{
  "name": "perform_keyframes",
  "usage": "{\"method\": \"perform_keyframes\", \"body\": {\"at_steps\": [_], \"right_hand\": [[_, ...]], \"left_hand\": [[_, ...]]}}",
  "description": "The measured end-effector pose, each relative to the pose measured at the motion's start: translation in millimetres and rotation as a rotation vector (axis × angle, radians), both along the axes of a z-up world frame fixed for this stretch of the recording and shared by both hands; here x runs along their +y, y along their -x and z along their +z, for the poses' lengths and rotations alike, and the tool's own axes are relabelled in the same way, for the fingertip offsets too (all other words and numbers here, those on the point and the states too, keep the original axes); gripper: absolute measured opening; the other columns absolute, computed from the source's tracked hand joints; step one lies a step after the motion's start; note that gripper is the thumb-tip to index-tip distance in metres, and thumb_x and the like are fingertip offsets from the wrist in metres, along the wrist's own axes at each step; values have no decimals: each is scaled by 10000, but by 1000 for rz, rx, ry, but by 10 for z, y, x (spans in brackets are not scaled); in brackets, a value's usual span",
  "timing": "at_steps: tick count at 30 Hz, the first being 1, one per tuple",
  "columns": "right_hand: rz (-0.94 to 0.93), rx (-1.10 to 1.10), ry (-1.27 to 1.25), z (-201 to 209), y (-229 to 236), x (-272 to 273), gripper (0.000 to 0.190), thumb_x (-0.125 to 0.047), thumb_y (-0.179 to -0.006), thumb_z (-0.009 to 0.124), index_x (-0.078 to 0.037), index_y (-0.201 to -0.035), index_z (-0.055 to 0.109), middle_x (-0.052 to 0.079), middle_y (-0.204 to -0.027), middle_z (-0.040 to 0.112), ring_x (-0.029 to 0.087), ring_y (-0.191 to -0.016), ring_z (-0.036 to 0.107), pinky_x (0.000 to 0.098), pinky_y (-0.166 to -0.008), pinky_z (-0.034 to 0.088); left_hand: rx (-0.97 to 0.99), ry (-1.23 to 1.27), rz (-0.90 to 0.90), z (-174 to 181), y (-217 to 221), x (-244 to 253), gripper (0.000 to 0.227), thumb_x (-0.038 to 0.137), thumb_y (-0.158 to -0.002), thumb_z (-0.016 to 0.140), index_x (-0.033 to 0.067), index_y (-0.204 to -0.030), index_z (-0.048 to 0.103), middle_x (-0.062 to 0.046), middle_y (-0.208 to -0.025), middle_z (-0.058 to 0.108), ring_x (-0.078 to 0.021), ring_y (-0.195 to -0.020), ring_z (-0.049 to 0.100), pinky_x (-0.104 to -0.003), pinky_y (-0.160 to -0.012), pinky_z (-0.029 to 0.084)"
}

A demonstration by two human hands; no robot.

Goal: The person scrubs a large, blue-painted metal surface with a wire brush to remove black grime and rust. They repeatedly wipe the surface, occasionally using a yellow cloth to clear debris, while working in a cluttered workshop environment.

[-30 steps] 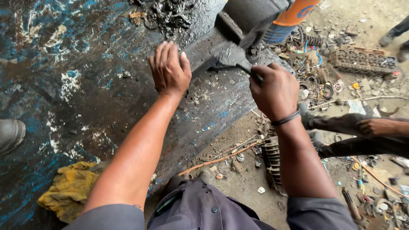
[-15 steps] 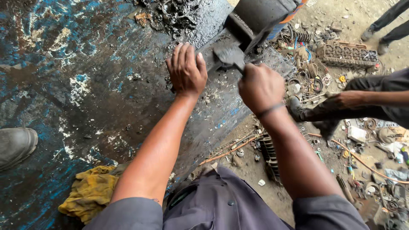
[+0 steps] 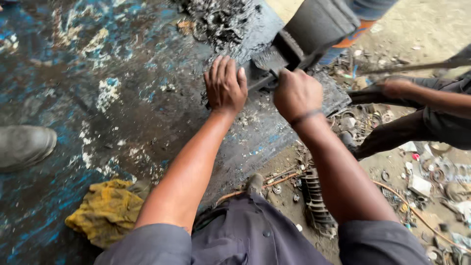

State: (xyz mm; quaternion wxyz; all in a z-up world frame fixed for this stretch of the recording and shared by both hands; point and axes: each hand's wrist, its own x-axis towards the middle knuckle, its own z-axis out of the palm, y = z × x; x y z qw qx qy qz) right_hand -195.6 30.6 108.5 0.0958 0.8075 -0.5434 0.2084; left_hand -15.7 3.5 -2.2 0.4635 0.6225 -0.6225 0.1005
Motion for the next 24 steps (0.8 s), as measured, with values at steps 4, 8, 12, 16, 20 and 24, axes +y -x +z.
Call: {"method": "perform_keyframes", "body": {"at_steps": [4, 8, 12, 16, 20, 24], "right_hand": [[-72, 91, -180, 112, 244, 424, 131, -190, -852, 633, -104, -792, 712, 222, -742, 679, 429, -672, 685, 527, -589, 548], [-72, 63, -169, -18, 68, 153, 90, -169, -865, 653, -104, -858, 714, 198, -791, 696, 426, -711, 691, 535, -615, 547], [-9, -87, -162, -58, 87, -36, 192, -200, -781, 743, -81, -932, 739, 205, -829, 710, 430, -762, 691, 519, -645, 543], [-13, -224, -123, 7, 555, -47, 309, -209, -825, 794, -58, -1091, 753, 195, -1003, 744, 391, -897, 712, 472, -775, 554], [79, -518, -149, 45, 955, -153, 324, -134, -878, 758, -36, -1184, 718, 131, -1041, 752, 243, -921, 727, 345, -842, 573], [173, -1064, -94, -193, 991, -438, 305, -87, -910, 759, -24, -1190, 656, 49, -1061, 681, 142, -952, 673, 289, -863, 592]], "left_hand": [[-14, 6, -5, -37, 13, -2, 375, 306, -1048, 491, 1, -1189, 658, -198, -1269, 681, -382, -1280, 586, -527, -1019, 413], [-1, -8, -5, -95, -5, -13, 369, 296, -1048, 484, 4, -1179, 668, -194, -1262, 689, -380, -1270, 599, -515, -1010, 427], [-15, -28, 1, -82, -30, -37, 374, 289, -1069, 471, -6, -1190, 665, -197, -1256, 693, -373, -1258, 608, -500, -1010, 436], [-33, -15, 2, -43, -40, 12, 392, 292, -1066, 466, -23, -1187, 666, -208, -1241, 698, -383, -1255, 609, -501, -1015, 431], [-44, -8, 24, -58, -36, 7, 400, 301, -1063, 456, -12, -1171, 680, -201, -1219, 710, -384, -1243, 616, -500, -1010, 433], [-46, -43, 26, -118, -45, -34, 414, 311, -1080, 437, -9, -1175, 682, -203, -1210, 716, -372, -1229, 630, -484, -1009, 448]]}}
